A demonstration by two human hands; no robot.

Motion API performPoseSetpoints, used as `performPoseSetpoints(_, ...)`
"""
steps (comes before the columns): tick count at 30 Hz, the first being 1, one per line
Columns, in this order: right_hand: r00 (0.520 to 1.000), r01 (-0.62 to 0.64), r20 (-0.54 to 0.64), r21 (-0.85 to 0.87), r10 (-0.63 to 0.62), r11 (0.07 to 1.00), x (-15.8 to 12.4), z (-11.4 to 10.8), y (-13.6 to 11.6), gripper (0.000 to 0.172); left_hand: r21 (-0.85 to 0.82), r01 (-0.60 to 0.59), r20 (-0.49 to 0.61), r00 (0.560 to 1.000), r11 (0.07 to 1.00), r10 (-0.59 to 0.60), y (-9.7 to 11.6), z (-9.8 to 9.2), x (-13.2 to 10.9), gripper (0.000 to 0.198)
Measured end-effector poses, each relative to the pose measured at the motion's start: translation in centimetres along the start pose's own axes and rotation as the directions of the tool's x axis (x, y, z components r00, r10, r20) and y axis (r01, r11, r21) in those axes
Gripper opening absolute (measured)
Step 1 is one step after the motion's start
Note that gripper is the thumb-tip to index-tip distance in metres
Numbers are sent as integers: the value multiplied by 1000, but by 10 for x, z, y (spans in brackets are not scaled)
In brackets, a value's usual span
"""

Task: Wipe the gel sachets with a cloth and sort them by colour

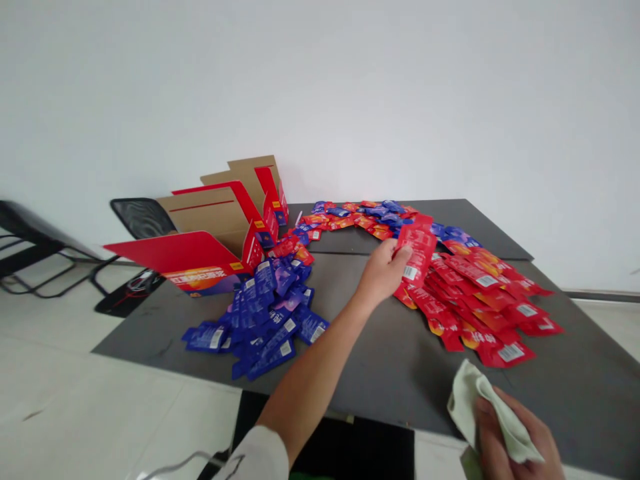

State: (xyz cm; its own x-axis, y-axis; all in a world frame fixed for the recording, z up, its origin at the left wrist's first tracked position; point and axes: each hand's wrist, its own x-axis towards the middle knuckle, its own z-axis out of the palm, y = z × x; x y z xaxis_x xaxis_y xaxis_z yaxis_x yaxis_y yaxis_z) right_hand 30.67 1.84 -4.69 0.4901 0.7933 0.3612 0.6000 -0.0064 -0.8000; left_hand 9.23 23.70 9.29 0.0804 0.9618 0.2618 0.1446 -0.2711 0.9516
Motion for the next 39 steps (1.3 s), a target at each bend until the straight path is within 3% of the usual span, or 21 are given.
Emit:
performPoseSetpoints(2,1000,11,-2,-13,-11,1000,1,2,4,59,-312,97,110,992,945,-66,-3,-1,-40,39)
performPoseSetpoints(4,1000,11,1,-25,-11,1000,1,3,6,59,-482,235,201,967,844,-155,-9,-8,-76,59)
performPoseSetpoints(8,1000,9,-1,-28,-9,1000,0,3,1,57,-522,464,287,886,716,-365,-25,-25,-129,74)
performPoseSetpoints(13,1000,9,-16,-22,-9,1000,0,4,-7,56,-515,508,251,860,691,-445,-42,-41,-165,68)
performPoseSetpoints(24,999,6,-40,-33,-8,999,-2,6,-16,52,-499,482,242,876,720,-418,-56,-49,-187,65)
performPoseSetpoints(29,987,135,99,-71,-127,988,9,2,-16,48,-548,446,169,888,708,-428,-57,-48,-187,67)
performPoseSetpoints(34,856,461,288,-46,-430,886,34,14,-31,39,-617,392,56,887,683,-458,-59,-42,-187,69)
performPoseSetpoints(39,714,648,415,-87,-564,756,54,48,-51,38,-668,314,-33,893,674,-449,-64,-37,-191,64)
